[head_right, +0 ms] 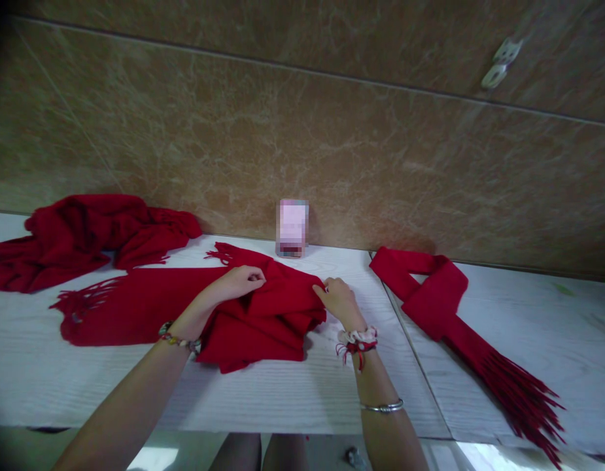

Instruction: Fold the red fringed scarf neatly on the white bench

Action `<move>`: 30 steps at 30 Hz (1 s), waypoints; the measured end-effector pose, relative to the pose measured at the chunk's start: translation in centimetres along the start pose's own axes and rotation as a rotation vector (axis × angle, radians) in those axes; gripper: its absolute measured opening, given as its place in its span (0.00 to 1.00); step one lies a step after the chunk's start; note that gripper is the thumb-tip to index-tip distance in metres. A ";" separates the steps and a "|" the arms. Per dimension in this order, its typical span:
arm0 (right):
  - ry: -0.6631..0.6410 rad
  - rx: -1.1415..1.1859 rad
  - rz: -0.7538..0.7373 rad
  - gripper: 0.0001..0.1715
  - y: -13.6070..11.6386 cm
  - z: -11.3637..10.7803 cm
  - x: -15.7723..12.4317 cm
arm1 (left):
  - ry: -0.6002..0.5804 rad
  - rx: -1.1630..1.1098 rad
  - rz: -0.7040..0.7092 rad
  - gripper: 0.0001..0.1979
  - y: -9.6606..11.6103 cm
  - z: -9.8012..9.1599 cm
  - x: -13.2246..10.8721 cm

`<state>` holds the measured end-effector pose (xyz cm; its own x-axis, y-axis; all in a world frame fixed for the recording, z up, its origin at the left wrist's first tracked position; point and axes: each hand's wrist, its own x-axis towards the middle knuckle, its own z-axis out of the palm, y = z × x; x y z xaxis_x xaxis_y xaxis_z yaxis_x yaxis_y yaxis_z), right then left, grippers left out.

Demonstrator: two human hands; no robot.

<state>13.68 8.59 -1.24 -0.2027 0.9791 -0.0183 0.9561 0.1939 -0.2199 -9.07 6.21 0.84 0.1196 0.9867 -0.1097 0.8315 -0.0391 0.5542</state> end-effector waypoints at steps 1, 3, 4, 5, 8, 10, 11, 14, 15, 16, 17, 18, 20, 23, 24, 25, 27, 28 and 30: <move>0.009 -0.022 0.006 0.15 -0.3 0.3 0.0 | 0.013 -0.014 -0.011 0.10 -0.2 0.2 0.1; 0.011 -0.068 0.008 0.13 -0.8 0.8 -0.1 | 0.023 -0.049 -0.016 0.14 -0.6 0.5 0.3; 0.007 -0.088 0.003 0.12 -0.9 1.0 -0.1 | 0.020 -0.069 -0.009 0.16 -0.7 0.7 0.4; 0.001 -0.104 -0.003 0.11 -1.1 1.2 -0.2 | 0.014 -0.089 0.005 0.17 -0.8 0.8 0.5; -0.031 -0.119 -0.021 0.09 -1.2 1.4 -0.3 | -0.018 -0.114 0.055 0.17 -0.9 0.9 0.7; -0.025 -0.114 -0.023 0.10 -1.1 1.3 -0.2 | -0.004 -0.105 0.060 0.15 -0.7 0.8 0.8; -0.006 -0.105 -0.019 0.10 -1.0 1.1 -0.1 | 0.027 -0.102 0.054 0.13 -0.7 0.6 0.8; 0.093 -0.051 0.034 0.11 -0.6 0.3 0.1 | 0.206 -0.111 0.003 0.09 -0.5 0.0 0.7; 0.129 -0.029 0.057 0.11 -0.4 0.0 0.2 | 0.273 -0.120 -0.017 0.09 -0.4 -0.1 0.7; 0.161 -0.009 0.078 0.11 -0.1 -0.3 0.3 | 0.332 -0.133 -0.036 0.09 -0.4 -0.3 0.6; 0.179 0.008 0.091 0.11 0.1 -0.5 0.4 | 0.379 -0.151 -0.049 0.09 -0.4 -0.4 0.6; 0.181 0.021 0.097 0.10 0.3 -0.6 0.4 | 0.405 -0.171 -0.055 0.09 -0.4 -0.5 0.6; 0.136 0.042 0.085 0.08 0.5 -0.6 0.4 | 0.387 -0.197 -0.055 0.07 -0.4 -0.4 0.6; 0.058 0.042 0.057 0.09 0.4 -0.2 0.4 | 0.252 -0.142 -0.054 0.06 -0.6 0.0 0.5; 0.051 0.029 0.059 0.10 0.2 0.0 0.3 | 0.207 -0.106 -0.055 0.08 -0.6 0.1 0.5; 0.052 0.008 0.062 0.12 0.0 0.2 0.2 | 0.173 -0.072 -0.052 0.11 -0.6 0.3 0.5; 0.057 -0.049 0.069 0.14 -0.4 0.6 0.0 | 0.121 -0.015 -0.045 0.15 -0.6 0.4 0.4; 0.058 -0.078 0.068 0.14 -0.6 0.8 -0.1 | 0.100 0.008 -0.044 0.15 -0.6 0.4 0.4; 0.059 -0.119 0.053 0.14 -0.8 0.9 -0.2 | 0.074 0.045 -0.049 0.13 -0.6 0.3 0.4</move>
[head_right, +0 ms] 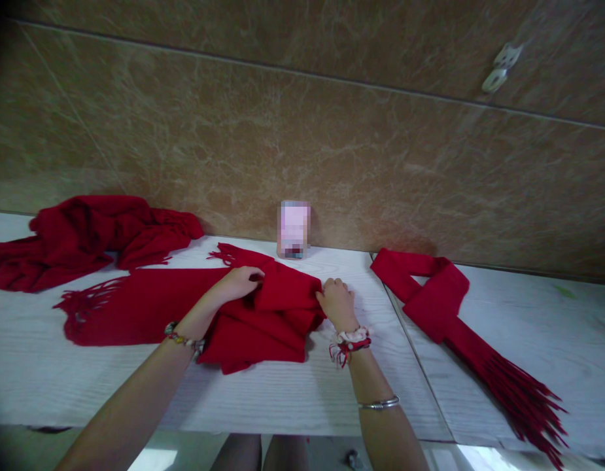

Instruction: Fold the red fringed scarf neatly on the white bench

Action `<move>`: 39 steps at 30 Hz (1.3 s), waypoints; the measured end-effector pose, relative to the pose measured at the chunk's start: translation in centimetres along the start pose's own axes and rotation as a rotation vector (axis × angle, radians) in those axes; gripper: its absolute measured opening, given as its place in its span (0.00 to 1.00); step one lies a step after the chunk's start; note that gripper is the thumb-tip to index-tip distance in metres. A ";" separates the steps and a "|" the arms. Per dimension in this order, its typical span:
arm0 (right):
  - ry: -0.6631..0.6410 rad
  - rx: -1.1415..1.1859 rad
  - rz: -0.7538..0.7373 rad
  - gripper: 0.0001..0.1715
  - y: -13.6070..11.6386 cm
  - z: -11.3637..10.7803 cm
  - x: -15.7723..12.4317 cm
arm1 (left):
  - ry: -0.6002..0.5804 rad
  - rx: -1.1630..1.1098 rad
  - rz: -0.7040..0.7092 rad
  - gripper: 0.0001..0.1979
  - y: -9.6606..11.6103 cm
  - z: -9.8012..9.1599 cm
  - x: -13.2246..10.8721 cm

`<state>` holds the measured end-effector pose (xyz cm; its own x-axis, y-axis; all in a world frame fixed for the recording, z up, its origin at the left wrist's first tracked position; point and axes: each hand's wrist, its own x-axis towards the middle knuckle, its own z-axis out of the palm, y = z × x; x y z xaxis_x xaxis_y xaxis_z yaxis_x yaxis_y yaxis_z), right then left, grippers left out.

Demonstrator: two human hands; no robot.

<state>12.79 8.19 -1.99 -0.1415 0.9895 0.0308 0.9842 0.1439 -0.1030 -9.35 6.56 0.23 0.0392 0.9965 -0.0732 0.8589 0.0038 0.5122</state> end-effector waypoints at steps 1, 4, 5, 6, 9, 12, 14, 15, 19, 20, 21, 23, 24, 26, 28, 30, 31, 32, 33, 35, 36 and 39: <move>-0.003 -0.011 -0.006 0.14 0.0 0.0 0.0 | -0.001 0.014 -0.003 0.13 0.0 0.0 0.0; -0.028 -0.025 -0.017 0.12 0.0 0.2 0.1 | 0.050 0.025 -0.013 0.11 -0.1 -0.1 0.2; -0.041 -0.030 -0.022 0.11 0.1 0.2 0.1 | 0.082 0.024 -0.016 0.11 -0.1 -0.2 0.2; -0.052 -0.034 -0.027 0.11 0.1 0.3 0.2 | 0.116 0.022 -0.020 0.11 -0.1 -0.2 0.2; -0.072 -0.037 -0.045 0.11 0.1 0.5 0.3 | 0.204 0.011 -0.039 0.11 -0.1 -0.3 0.2; -0.038 -0.001 -0.045 0.11 0.1 0.3 0.5 | 0.231 -0.032 -0.051 0.08 -0.1 -0.3 0.3; 0.040 0.053 -0.026 0.11 0.4 -0.3 0.7 | 0.225 -0.090 -0.055 0.06 -0.2 -0.3 0.4; 0.087 0.085 -0.009 0.11 0.7 -0.7 0.8 | 0.220 -0.125 -0.060 0.08 -0.2 -0.3 0.5; 0.115 0.207 0.001 0.10 2.8 -2.4 1.1 | 0.178 -0.246 -0.080 0.15 -0.3 -0.1 0.7; 0.032 0.235 -0.041 0.10 3.4 -2.7 1.1 | 0.150 -0.265 -0.067 0.16 -0.3 -0.1 0.6; -0.078 0.260 -0.096 0.10 3.9 -2.8 1.0 | 0.108 -0.278 -0.050 0.18 -0.3 -0.1 0.6; -0.267 0.311 -0.182 0.09 4.5 -2.7 0.9 | 0.007 -0.289 -0.025 0.20 -0.2 0.0 0.4; -0.298 0.337 -0.189 0.09 4.5 -2.5 0.9 | -0.039 -0.289 -0.023 0.22 -0.2 0.0 0.3; -0.206 0.378 -0.144 0.12 3.9 -1.8 1.0 | -0.084 -0.289 -0.033 0.24 -0.1 0.1 0.1; -0.041 0.383 -0.091 0.14 2.7 -1.0 1.2 | -0.077 -0.290 -0.024 0.24 -0.1 0.0 0.1; 0.057 0.350 -0.079 0.15 1.5 -0.3 1.6 | -0.049 -0.286 0.013 0.19 -0.2 -0.1 0.2; 0.075 0.330 -0.080 0.15 1.0 0.0 1.8 | -0.028 -0.275 0.030 0.16 -0.2 -0.2 0.2; 0.072 0.310 -0.080 0.15 0.6 0.2 2.0 | -0.003 -0.257 0.042 0.14 -0.2 -0.2 0.2; 0.058 0.291 -0.081 0.15 0.4 0.2 2.3 | 0.025 -0.232 0.046 0.13 -0.3 -0.3 0.3; 0.016 0.264 -0.090 0.16 0.0 -0.1 2.9 | 0.077 -0.172 0.030 0.13 -0.3 -0.4 0.3; -0.008 0.258 -0.104 0.16 -0.2 -0.4 3.3 | 0.095 -0.143 0.016 0.13 -0.3 -0.4 0.3; -0.080 0.245 -0.167 0.15 -1.0 -1.3 4.6 | 0.125 -0.080 -0.032 0.13 -0.5 -0.2 0.2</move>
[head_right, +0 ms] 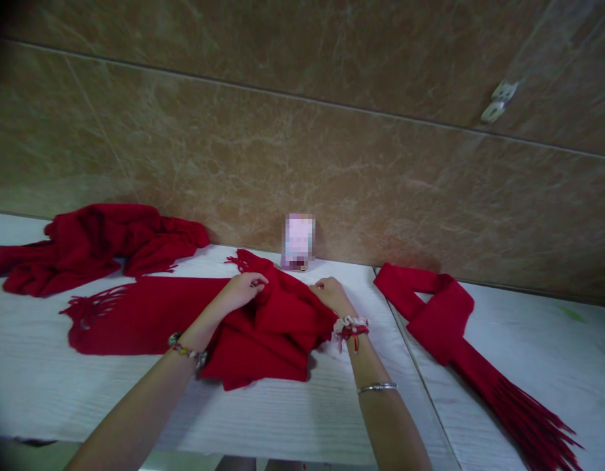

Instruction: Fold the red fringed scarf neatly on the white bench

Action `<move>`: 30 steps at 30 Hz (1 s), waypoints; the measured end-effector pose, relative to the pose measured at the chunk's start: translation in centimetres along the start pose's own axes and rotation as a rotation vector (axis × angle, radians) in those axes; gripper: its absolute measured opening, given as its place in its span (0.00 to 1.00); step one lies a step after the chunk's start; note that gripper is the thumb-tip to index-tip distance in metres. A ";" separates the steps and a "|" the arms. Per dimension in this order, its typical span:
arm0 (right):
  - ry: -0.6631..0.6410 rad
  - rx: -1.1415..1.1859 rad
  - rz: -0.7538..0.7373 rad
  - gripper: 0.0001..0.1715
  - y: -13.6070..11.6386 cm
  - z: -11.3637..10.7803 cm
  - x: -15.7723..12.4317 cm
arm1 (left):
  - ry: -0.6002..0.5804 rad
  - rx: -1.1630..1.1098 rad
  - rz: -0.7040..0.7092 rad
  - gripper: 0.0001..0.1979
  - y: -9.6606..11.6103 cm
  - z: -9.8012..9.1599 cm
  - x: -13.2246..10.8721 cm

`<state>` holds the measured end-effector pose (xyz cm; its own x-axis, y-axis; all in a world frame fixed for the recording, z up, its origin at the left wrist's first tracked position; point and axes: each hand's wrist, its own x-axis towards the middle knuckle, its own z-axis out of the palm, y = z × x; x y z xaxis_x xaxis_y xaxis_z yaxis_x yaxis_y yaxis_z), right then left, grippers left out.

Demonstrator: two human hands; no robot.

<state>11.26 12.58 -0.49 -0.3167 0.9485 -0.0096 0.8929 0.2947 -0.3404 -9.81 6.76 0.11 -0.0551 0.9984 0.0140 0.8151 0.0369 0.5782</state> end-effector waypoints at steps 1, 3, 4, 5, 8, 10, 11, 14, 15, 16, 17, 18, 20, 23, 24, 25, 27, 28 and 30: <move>-0.027 -0.008 -0.014 0.15 -0.4 -0.1 0.5 | 0.000 0.018 -0.008 0.15 -0.1 0.1 0.0; -0.065 -0.035 -0.019 0.15 -1.2 0.0 1.4 | -0.016 0.059 -0.002 0.20 -0.1 0.2 -0.1; -0.075 -0.052 -0.009 0.14 -1.6 0.2 1.8 | -0.030 0.082 0.011 0.21 -0.1 0.2 -0.2; -0.079 -0.070 0.006 0.12 -1.9 0.5 2.1 | -0.047 0.107 0.024 0.22 -0.1 0.2 -0.2; -0.080 -0.118 0.046 0.12 -2.6 1.5 2.5 | -0.088 0.164 0.033 0.22 0.0 0.1 -0.2; -0.080 -0.135 0.051 0.12 -2.9 2.0 2.5 | -0.107 0.178 0.024 0.23 0.0 0.1 -0.1; -0.079 -0.140 0.049 0.11 -2.9 2.0 2.4 | -0.107 0.176 0.020 0.23 -0.1 0.1 -0.1; -0.049 -0.137 0.034 0.11 -2.8 1.7 2.3 | -0.052 0.122 -0.009 0.21 -0.3 0.3 0.2; -0.031 -0.132 0.030 0.11 -2.6 1.4 2.2 | -0.025 0.096 -0.023 0.19 -0.3 0.3 0.3; -0.015 -0.129 0.028 0.11 -2.4 1.2 2.1 | 0.003 0.065 -0.033 0.17 -0.3 0.3 0.4; 0.008 -0.123 0.023 0.11 -2.1 0.9 1.9 | 0.028 0.032 -0.037 0.15 -0.3 0.2 0.4; 0.043 -0.106 0.016 0.11 -1.6 0.7 1.6 | 0.051 -0.003 -0.036 0.13 -0.3 0.1 0.4; 0.150 -0.027 -0.008 0.08 -0.5 0.4 0.8 | 0.099 -0.077 -0.031 0.11 0.0 -0.2 0.4; 0.353 0.187 -0.055 0.05 1.5 0.2 -0.7 | 0.140 -0.142 -0.047 0.11 0.5 -0.5 0.1; 0.402 0.255 -0.070 0.06 2.1 0.1 -1.2 | 0.135 -0.150 -0.054 0.11 0.7 -0.6 0.0; 0.443 0.314 -0.087 0.06 2.5 0.0 -1.6 | 0.123 -0.152 -0.057 0.12 0.8 -0.6 0.0; 0.495 0.393 -0.114 0.07 3.0 -0.3 -2.2 | 0.079 -0.143 -0.052 0.14 0.9 -0.4 -0.1; 0.495 0.412 -0.118 0.07 3.1 -0.5 -2.4 | 0.048 -0.133 -0.043 0.15 0.8 -0.3 0.0; 0.417 0.419 -0.114 0.06 3.2 -0.8 -2.6 | -0.036 -0.096 -0.021 0.13 0.5 0.0 0.1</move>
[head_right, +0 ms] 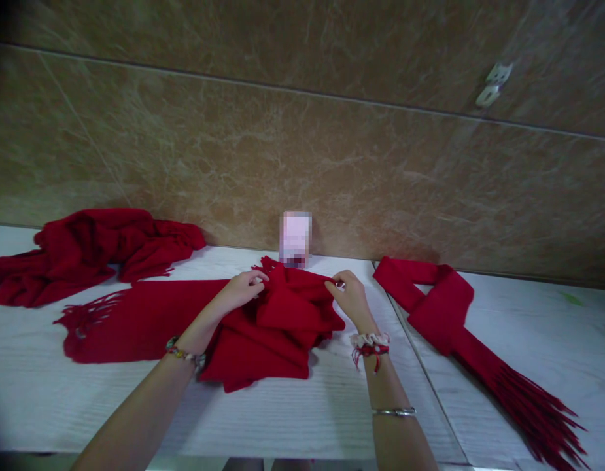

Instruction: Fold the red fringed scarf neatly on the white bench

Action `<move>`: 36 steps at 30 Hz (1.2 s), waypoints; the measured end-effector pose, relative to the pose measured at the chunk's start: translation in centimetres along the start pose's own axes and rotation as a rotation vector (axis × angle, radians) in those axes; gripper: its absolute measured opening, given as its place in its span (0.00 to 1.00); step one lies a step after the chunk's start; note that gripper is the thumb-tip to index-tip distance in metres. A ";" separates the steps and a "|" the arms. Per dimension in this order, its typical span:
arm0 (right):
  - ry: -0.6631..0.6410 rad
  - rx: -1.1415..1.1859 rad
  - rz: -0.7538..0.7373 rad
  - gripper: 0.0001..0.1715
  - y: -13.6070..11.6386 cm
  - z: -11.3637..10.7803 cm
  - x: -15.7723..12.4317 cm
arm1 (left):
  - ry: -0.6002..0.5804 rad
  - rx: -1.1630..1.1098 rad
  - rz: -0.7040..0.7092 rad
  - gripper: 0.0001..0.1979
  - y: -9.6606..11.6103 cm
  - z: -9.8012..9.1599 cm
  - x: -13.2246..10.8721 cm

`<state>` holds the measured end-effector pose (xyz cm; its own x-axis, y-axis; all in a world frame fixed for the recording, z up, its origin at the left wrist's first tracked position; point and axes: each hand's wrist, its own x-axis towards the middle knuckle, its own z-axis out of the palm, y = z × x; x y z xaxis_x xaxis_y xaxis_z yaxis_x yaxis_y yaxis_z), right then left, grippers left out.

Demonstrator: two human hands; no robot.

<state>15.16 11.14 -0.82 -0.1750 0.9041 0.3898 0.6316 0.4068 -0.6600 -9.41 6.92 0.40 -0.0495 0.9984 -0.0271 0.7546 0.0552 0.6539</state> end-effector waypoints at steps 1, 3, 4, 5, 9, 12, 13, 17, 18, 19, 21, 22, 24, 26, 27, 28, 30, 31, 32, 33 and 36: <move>-0.081 -0.006 0.020 0.06 0.0 -0.1 0.0 | -0.045 0.024 0.005 0.11 -0.2 0.1 0.1; -0.300 -0.029 0.057 0.06 0.2 -0.3 0.0 | -0.114 0.069 0.002 0.10 -0.6 0.3 0.3; -0.408 -0.048 0.072 0.06 0.3 -0.4 -0.1 | -0.131 0.085 -0.003 0.11 -0.8 0.4 0.4; -0.500 -0.066 0.083 0.07 0.5 -0.5 -0.1 | -0.138 0.093 -0.008 0.12 -1.0 0.4 0.4; -0.678 -0.091 0.090 0.06 1.0 -0.9 -0.4 | -0.142 0.085 0.007 0.08 -1.7 0.8 0.6; -0.657 -0.061 0.102 0.05 0.7 -1.0 -0.4 | -0.141 0.043 0.045 0.10 -2.2 1.4 0.9; -0.621 -0.053 0.110 0.09 0.5 -0.9 -0.4 | -0.147 0.009 0.066 0.14 -2.4 1.6 0.9; -0.506 -0.071 0.141 0.14 0.1 0.3 -0.4 | -0.174 -0.107 0.108 0.18 -2.5 1.8 1.2; -0.490 -0.085 0.146 0.12 0.1 0.7 -0.4 | -0.162 -0.104 0.104 0.17 -2.4 1.8 1.2; -0.471 -0.097 0.148 0.12 0.2 1.2 -0.4 | -0.138 -0.095 0.102 0.16 -2.2 1.7 1.2; -0.403 -0.114 0.151 0.16 0.3 2.1 -0.4 | -0.072 -0.085 0.120 0.14 -1.6 1.4 1.1; -0.364 -0.116 0.159 0.19 0.4 2.5 -0.4 | -0.045 -0.087 0.138 0.14 -1.3 1.2 1.0; -0.302 -0.083 0.184 0.21 0.5 3.1 -0.4 | -0.016 -0.103 0.171 0.13 -0.7 0.9 0.9; -0.263 -0.010 0.208 0.17 0.5 3.4 -0.3 | -0.013 -0.128 0.182 0.12 -0.3 0.7 0.7; -0.252 0.028 0.216 0.14 0.5 3.4 -0.2 | -0.006 -0.138 0.177 0.11 -0.2 0.5 0.6; -0.239 0.060 0.221 0.12 0.6 3.3 -0.1 | 0.010 -0.145 0.165 0.11 -0.1 0.4 0.5; -0.204 0.093 0.227 0.10 0.6 2.8 0.1 | 0.074 -0.152 0.123 0.09 -0.2 0.2 0.5; -0.169 0.127 0.222 0.10 0.7 2.4 0.2 | 0.124 -0.151 0.092 0.09 -0.3 0.1 0.5; -0.125 0.183 0.211 0.09 0.7 2.0 0.3 | 0.174 -0.151 0.061 0.09 -0.3 0.0 0.5; -0.078 0.252 0.193 0.09 0.7 1.4 0.4 | 0.213 -0.153 0.036 0.09 -0.3 -0.2 0.6; 0.022 0.439 0.115 0.11 0.3 -0.3 0.3 | 0.220 -0.163 0.048 0.12 0.1 -0.4 0.4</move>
<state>15.58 11.52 -0.70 -0.1032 0.9457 0.3082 0.2655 0.3248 -0.9077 -9.60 7.34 0.76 -0.1704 0.9723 0.1600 0.6452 -0.0126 0.7639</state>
